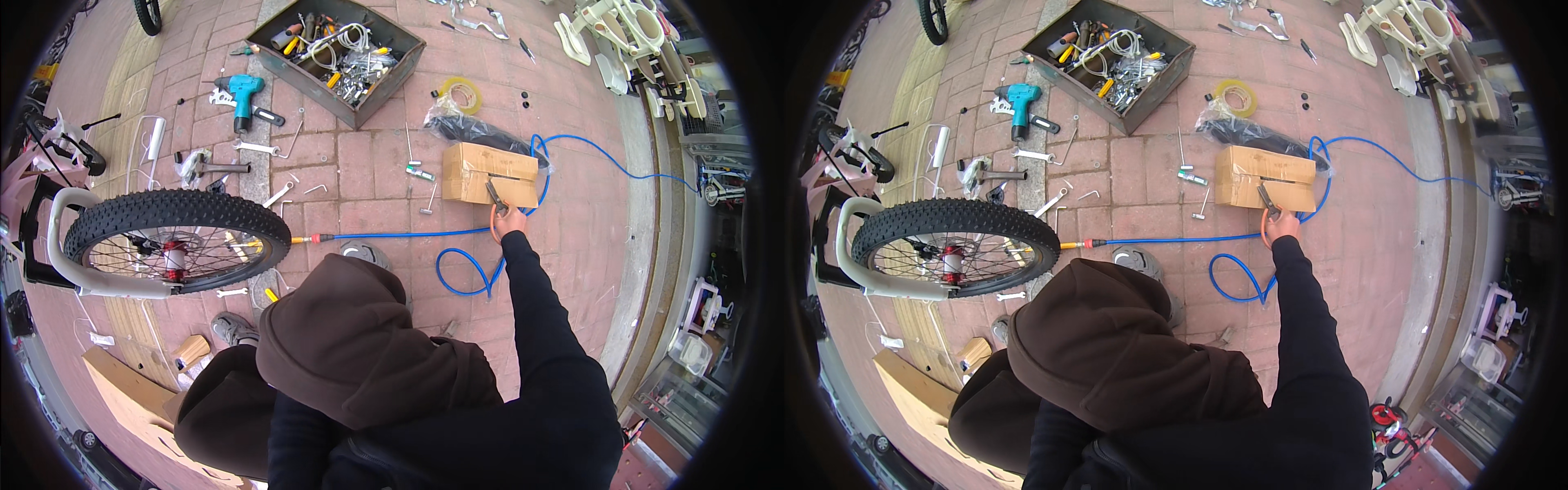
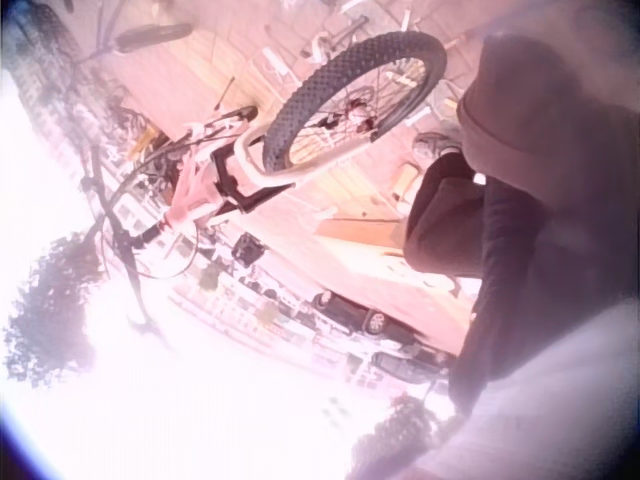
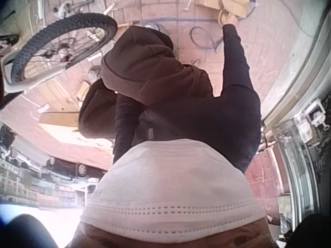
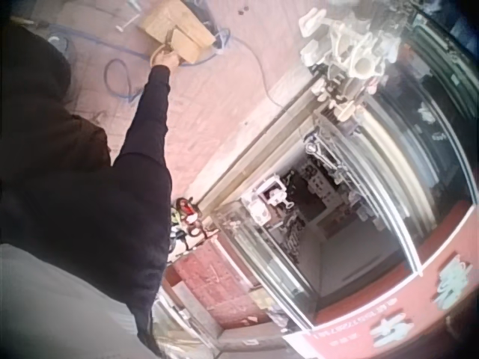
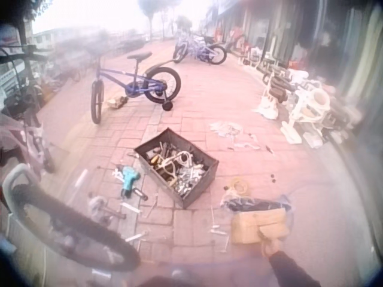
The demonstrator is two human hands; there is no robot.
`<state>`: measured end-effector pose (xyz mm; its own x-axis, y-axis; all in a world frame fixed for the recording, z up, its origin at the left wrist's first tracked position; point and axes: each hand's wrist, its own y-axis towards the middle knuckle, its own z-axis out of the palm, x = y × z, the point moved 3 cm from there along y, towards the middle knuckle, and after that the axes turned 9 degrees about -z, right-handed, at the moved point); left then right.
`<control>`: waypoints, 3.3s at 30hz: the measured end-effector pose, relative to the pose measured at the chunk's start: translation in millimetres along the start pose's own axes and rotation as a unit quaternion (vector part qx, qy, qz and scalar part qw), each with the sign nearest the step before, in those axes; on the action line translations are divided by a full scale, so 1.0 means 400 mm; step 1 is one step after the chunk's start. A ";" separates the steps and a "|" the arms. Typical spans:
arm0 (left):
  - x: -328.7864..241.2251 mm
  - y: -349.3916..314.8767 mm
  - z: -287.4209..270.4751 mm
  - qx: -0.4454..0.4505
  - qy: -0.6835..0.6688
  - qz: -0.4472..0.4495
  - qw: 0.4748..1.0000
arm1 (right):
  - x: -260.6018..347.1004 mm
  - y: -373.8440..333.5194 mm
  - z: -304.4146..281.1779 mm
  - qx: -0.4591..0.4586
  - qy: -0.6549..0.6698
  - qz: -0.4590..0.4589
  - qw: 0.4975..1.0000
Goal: The person sits on the ground and uses a yellow tire lever to adjust the tire bead on a bicycle wheel. They then open a cardboard box with scissors, remove a black mudguard, and attach it to the front fork of the bicycle using a bolt and nut.
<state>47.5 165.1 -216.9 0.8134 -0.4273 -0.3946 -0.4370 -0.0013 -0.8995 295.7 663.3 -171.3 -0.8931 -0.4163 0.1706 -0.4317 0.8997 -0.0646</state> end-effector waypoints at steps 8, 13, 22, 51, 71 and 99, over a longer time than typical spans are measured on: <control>-0.044 0.005 0.024 -0.006 -0.026 0.013 1.000 | -0.045 -0.115 -0.109 -0.003 0.440 0.069 0.895; -0.111 0.005 0.063 -0.005 -0.033 0.039 0.999 | 0.158 -0.128 -0.197 0.091 0.464 0.005 0.881; -0.307 0.002 0.202 0.181 0.045 0.206 0.961 | 0.526 -0.131 -0.037 0.264 0.488 0.008 0.832; -0.404 0.037 0.453 -0.151 0.643 0.506 0.555 | 0.460 -0.223 0.075 0.096 -0.043 -0.271 0.957; -0.407 0.050 0.465 -0.135 0.574 0.548 0.594 | 0.513 -0.183 0.149 0.075 -0.002 -0.271 0.960; -0.398 0.021 0.476 -0.138 0.580 0.564 0.571 | 0.493 -0.205 0.186 0.547 0.504 0.043 0.667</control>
<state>-12.4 405.2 -197.4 -0.7773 -0.6085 -0.1600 -0.6059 0.7925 -0.0702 145.5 497.9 -205.4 -0.6205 0.4264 0.6581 -0.7104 0.0499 -0.7021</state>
